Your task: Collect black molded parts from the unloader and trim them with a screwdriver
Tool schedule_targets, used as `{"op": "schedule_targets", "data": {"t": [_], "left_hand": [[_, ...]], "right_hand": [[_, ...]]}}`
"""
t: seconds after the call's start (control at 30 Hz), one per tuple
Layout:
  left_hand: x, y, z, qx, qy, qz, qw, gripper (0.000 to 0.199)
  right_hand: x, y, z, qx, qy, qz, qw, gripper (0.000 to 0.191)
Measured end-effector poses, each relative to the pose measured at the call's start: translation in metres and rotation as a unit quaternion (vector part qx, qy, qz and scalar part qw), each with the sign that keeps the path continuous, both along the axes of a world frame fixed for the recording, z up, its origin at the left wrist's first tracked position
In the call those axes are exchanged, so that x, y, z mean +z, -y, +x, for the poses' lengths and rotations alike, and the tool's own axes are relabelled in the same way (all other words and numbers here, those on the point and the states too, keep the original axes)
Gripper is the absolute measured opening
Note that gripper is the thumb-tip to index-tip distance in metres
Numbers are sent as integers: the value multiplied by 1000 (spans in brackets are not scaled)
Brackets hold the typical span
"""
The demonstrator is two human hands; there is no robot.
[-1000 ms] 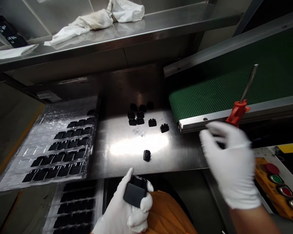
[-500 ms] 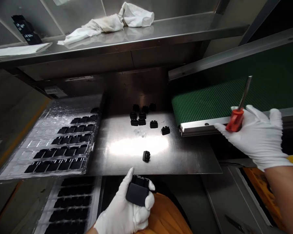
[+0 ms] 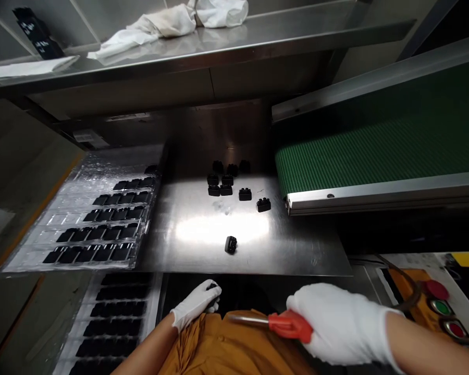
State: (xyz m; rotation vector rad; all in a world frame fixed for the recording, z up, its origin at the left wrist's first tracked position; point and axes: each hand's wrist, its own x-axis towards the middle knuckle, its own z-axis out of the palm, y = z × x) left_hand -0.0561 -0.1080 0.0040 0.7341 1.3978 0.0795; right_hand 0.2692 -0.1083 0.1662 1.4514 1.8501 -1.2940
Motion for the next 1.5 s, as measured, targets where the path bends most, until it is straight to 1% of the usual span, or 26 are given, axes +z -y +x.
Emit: {"op": "schedule_targets", "data": {"t": [0.07,0.13,0.17,0.23,0.3,0.37,0.5,0.57,0.67,0.8,0.97,1.13,1.3,1.5], "left_hand": [[-20,8,5,-9,-4,-15,1000,23],[-33,15,12,-19,-6,-26,999,26],[-38,17,14,-22,-6,-30,999,28],[-47,21,18,-25,-8,-36,999,32],[-53,23,18,-25,-12,-41,999,36],[-58,24,18,-26,-13,-45,999,40],[-61,23,19,-39,6,-41,998,47],[-59,22,21,-45,16,-40,998,49],[-58,20,22,-53,25,-37,998,51],[-58,15,20,-74,39,-31,996,59],[-58,11,19,-93,49,-32,994,68],[-60,8,20,-89,52,-39,994,74],[-60,7,18,-76,55,-51,994,73],[-55,6,16,-52,61,-66,995,71]], "right_hand": [[-30,5,-17,56,10,13,998,14],[-57,6,-24,67,32,49,996,13],[-67,5,-25,62,39,60,996,14],[-77,2,-25,57,40,66,995,17],[-77,-1,-26,68,48,59,995,18],[-72,-3,-29,85,65,51,993,19],[-62,-8,-31,87,87,40,992,25],[-63,-9,-30,87,88,23,992,26],[-69,-8,-27,85,89,2,992,27],[-75,-7,-24,76,86,5,993,27],[-72,-14,-26,74,81,-14,994,28],[-70,-21,-31,86,78,-4,993,30],[-67,-24,-39,93,87,-13,992,31],[-63,-27,-44,97,82,-18,992,32]]}}
